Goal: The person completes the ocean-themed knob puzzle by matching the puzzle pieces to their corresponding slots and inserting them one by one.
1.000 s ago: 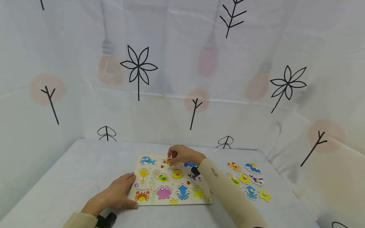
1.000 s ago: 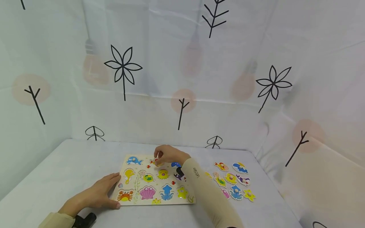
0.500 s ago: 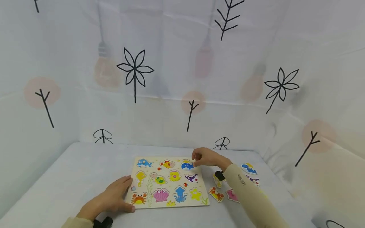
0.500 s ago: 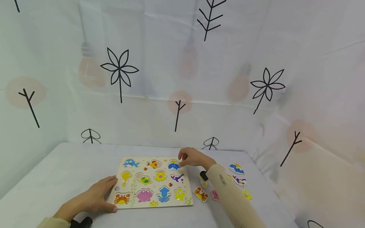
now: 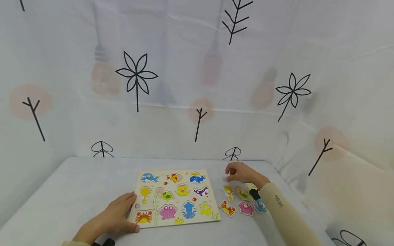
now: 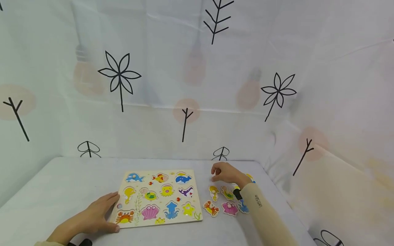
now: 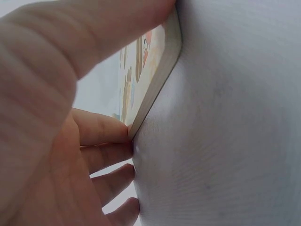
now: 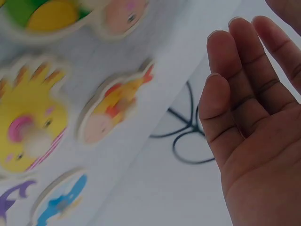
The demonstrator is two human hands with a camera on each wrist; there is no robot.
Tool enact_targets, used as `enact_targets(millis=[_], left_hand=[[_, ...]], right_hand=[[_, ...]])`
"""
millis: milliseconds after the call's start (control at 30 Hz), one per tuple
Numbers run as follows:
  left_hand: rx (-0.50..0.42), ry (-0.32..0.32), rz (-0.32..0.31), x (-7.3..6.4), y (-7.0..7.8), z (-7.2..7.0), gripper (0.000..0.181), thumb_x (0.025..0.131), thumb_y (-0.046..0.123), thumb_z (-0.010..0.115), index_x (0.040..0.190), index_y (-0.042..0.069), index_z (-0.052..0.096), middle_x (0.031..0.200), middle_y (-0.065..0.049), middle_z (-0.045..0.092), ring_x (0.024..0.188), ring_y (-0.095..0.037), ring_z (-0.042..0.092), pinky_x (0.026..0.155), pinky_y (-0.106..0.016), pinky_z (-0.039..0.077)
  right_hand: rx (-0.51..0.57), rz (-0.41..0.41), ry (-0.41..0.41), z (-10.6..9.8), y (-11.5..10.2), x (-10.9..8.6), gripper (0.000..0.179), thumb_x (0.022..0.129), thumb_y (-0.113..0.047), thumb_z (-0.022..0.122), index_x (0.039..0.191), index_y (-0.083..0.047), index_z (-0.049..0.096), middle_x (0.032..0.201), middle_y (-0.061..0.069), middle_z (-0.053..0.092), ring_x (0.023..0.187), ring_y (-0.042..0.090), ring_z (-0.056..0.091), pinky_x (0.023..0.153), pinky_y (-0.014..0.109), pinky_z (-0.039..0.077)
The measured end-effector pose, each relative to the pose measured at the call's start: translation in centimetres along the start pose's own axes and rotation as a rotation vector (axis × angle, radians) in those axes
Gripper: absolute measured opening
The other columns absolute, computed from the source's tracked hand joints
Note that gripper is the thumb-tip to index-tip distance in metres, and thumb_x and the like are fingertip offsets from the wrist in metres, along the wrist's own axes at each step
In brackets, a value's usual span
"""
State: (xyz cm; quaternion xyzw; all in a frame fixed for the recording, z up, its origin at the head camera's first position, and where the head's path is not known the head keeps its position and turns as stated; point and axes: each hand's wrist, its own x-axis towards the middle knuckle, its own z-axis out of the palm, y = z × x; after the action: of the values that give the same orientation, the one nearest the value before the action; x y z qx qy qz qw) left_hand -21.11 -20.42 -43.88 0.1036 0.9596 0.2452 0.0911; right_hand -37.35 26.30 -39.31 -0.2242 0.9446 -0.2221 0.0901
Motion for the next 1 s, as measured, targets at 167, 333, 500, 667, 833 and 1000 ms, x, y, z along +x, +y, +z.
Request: enact_targets(millis=[167,333,500,667,833,1000], left_hand=[[0.017,-0.002,-0.007,0.1,0.1,0.0,0.115,0.054,0.057,0.085,0.138,-0.008,0.042,0.146,-0.029,0.034,0.134,-0.047,0.029,0.109,-0.062,0.025],[0.015,-0.008,-0.001,0.2,0.0,-0.1,0.115,0.054,0.057,0.085,0.139,-0.007,0.042,0.145,-0.028,0.034,0.134,-0.048,0.029,0.109,-0.063,0.024],[0.008,-0.009,0.004,0.0,-0.1,-0.1,0.114,0.054,0.056,0.086,0.138,-0.008,0.042,0.145,-0.029,0.034,0.134,-0.048,0.029,0.109,-0.063,0.024],[0.006,-0.013,-0.017,0.0,0.0,-0.1,0.115,0.053,0.057,0.086,0.138,-0.007,0.042,0.146,-0.028,0.034,0.134,-0.048,0.028,0.109,-0.063,0.023],[0.009,-0.015,-0.038,-0.1,-0.1,0.1,0.116,0.052,0.058,0.086,0.138,-0.006,0.042,0.146,-0.028,0.034,0.134,-0.048,0.028,0.109,-0.063,0.023],[0.004,-0.018,-0.055,-0.1,-0.2,0.2,0.117,0.051,0.059,0.085,0.139,-0.005,0.043,0.146,-0.027,0.034,0.134,-0.048,0.028,0.109,-0.064,0.022]], right_hand=[[0.017,0.067,0.028,-1.0,1.8,-1.4,0.021,0.083,-0.019,0.075,0.097,-0.007,0.065,0.078,0.001,0.057,0.073,0.018,0.052,0.064,0.032,0.047],[0.037,0.14,0.058,-1.5,3.8,-2.3,0.02,0.083,-0.022,0.075,0.095,-0.01,0.065,0.079,0.002,0.058,0.074,0.019,0.052,0.065,0.031,0.046],[0.027,0.178,0.062,-1.5,5.5,-2.2,0.021,0.081,-0.024,0.076,0.093,-0.011,0.064,0.081,0.001,0.058,0.075,0.019,0.051,0.064,0.032,0.045],[0.033,0.226,0.051,-1.2,6.7,-1.6,0.02,0.082,-0.023,0.076,0.092,-0.012,0.063,0.08,0.002,0.059,0.073,0.019,0.052,0.062,0.032,0.045],[0.033,0.269,0.027,-1.0,7.0,-1.1,0.019,0.083,-0.023,0.075,0.094,-0.011,0.064,0.084,0.003,0.06,0.073,0.02,0.053,0.062,0.032,0.045],[0.001,0.29,0.025,-0.7,7.1,-0.3,0.017,0.082,-0.023,0.075,0.091,-0.014,0.064,0.082,0.002,0.06,0.071,0.019,0.053,0.062,0.03,0.045]])
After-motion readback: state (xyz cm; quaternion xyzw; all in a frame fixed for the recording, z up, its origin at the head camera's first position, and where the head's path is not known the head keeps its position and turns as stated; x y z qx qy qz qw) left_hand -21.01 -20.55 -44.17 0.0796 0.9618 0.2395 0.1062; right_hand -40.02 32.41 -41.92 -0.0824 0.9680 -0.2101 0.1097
